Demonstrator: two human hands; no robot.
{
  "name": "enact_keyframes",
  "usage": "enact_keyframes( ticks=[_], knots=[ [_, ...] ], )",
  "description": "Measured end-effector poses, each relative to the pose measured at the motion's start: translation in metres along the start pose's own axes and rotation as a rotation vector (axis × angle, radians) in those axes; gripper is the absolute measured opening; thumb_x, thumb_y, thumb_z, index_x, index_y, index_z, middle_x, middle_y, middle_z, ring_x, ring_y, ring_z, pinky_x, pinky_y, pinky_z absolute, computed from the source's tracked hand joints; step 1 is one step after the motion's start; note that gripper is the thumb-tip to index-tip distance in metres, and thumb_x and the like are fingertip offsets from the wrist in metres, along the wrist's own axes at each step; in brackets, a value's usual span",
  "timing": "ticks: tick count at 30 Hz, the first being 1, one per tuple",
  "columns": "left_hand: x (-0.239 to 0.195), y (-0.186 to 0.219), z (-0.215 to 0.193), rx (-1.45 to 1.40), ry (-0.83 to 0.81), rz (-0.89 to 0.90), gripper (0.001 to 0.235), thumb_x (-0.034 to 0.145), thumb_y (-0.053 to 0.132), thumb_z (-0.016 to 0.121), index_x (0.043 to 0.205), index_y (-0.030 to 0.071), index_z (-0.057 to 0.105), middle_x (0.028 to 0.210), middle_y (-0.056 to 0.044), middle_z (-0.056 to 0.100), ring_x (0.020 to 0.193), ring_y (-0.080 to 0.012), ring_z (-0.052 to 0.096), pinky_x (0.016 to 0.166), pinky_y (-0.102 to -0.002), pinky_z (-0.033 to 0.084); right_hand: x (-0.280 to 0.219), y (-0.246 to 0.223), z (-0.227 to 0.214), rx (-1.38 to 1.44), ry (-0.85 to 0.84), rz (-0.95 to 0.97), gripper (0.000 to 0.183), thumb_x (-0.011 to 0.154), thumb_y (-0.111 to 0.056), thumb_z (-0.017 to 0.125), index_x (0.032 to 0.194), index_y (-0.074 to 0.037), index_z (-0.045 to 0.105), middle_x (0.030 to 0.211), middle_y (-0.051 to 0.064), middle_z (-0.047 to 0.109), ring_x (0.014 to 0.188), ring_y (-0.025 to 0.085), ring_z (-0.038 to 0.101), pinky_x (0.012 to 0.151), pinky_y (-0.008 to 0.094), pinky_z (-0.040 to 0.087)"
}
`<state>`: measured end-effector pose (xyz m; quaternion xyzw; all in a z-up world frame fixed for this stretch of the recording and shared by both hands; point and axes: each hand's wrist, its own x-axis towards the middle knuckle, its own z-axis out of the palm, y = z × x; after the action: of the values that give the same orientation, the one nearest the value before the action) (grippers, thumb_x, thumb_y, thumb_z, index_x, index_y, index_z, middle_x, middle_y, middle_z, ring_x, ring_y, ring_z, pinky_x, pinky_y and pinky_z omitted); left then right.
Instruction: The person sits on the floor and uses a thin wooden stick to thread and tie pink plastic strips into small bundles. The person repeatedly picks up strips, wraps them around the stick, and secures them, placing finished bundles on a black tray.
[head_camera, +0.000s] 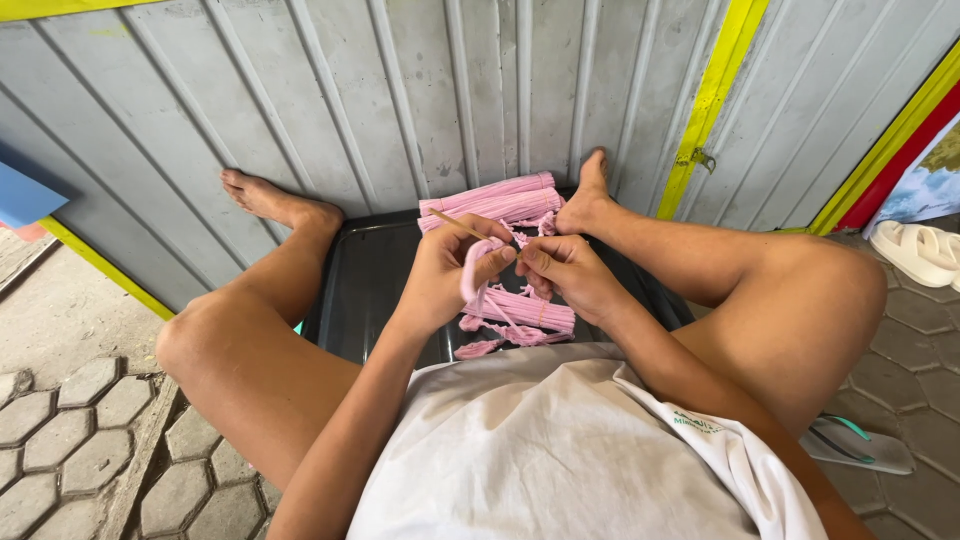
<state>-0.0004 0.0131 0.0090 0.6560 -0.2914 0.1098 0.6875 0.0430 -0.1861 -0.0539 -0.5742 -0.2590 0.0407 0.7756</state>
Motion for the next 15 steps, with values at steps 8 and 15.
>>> enact_keyframes(
  ticks=[8,15],
  knots=[
    [-0.005,0.026,-0.002,-0.163,-0.126,0.014,0.026,0.104,0.012,0.056,0.121,0.001,0.072,0.110,-0.009,0.074,0.101,-0.0109,0.068,0.086,-0.027,0.059,0.003,0.025,-0.024,0.316,-0.125,0.076,0.031,0.105,-0.030,0.063,0.089,-0.003,0.064,0.065,0.000,0.048,0.059,0.007,0.050,0.051,0.017,0.039],
    [-0.006,0.002,0.012,0.018,-0.224,0.234,0.016,0.102,0.010,0.064,0.112,0.005,0.075,0.109,-0.013,0.072,0.106,-0.0229,0.066,0.099,-0.040,0.049,0.010,0.050,-0.025,0.491,-0.183,0.264,0.016,0.094,-0.016,0.071,0.092,-0.001,0.068,0.067,0.014,0.054,0.056,0.026,0.055,0.048,0.033,0.046]
  ],
)
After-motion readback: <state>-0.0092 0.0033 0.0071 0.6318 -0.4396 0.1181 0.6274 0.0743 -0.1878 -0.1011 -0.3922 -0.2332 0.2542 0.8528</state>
